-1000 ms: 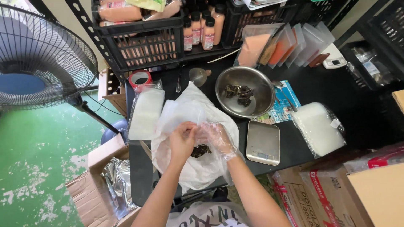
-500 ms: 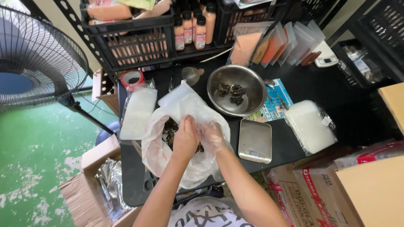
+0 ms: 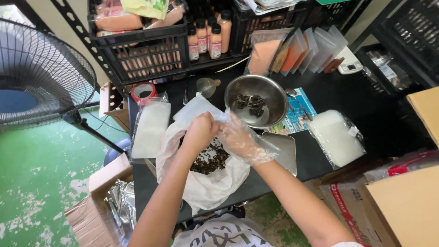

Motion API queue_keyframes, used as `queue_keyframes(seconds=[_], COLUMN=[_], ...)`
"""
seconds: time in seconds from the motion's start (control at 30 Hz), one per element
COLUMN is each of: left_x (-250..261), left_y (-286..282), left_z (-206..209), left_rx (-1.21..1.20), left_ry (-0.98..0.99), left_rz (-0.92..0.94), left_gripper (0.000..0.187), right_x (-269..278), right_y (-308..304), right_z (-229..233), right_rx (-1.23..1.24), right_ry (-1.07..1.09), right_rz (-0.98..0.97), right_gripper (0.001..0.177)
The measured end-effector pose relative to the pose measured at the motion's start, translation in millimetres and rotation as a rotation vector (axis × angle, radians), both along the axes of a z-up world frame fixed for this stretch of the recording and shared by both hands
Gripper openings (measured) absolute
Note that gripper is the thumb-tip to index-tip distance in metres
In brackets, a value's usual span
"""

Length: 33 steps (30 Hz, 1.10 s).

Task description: Filling small plastic bags with dried food items, weighing them on a scale, and packing them into a shipping box.

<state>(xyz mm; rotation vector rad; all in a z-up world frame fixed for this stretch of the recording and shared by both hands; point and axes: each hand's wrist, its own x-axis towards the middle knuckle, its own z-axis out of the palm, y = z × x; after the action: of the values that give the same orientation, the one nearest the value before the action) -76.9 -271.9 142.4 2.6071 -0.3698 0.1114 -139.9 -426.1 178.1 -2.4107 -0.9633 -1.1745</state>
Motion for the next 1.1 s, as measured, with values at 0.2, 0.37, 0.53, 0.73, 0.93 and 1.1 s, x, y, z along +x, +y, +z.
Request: queue_keyframes(seconds=[0.2,0.37,0.53,0.73,0.93,1.1], left_x=[-54.8,-36.8,-31.6,-40.1,-45.4,-47.0], left_y=[15.3,65.8,61.9,36.0,23.1,19.4], left_z=[119.3,90.6,61.9,46.9,31.7,15.0], left_rx=[-0.144,-0.152,-0.879,-0.996,-0.744,-0.455], left_ry=[0.126,0.263,0.34,0.252,0.0,-0.238], left_rz=[-0.32,-0.294,-0.051,0.197,0.18,0.13], left_gripper=[0.024,0.028,0.021,0.03,0.023,0.014], right_x=[28.8,-59.9,-67.3,-78.7,-76.7,-87.8], right_y=[-55.3,-37.9,-66.5,-44.7,-58.3,-34.9], right_z=[-62.0,135.7,108.8,102.7,24.2,53.9], right_rx=[-0.515,0.041,0.592,0.689,0.741,0.817], right_ry=[0.252,0.942,1.123,1.179,1.122,1.121], right_rz=[-0.282,-0.162,-0.016,-0.218,-0.309,-0.298], right_gripper=[0.031,0.049,0.039,0.036,0.026,0.028])
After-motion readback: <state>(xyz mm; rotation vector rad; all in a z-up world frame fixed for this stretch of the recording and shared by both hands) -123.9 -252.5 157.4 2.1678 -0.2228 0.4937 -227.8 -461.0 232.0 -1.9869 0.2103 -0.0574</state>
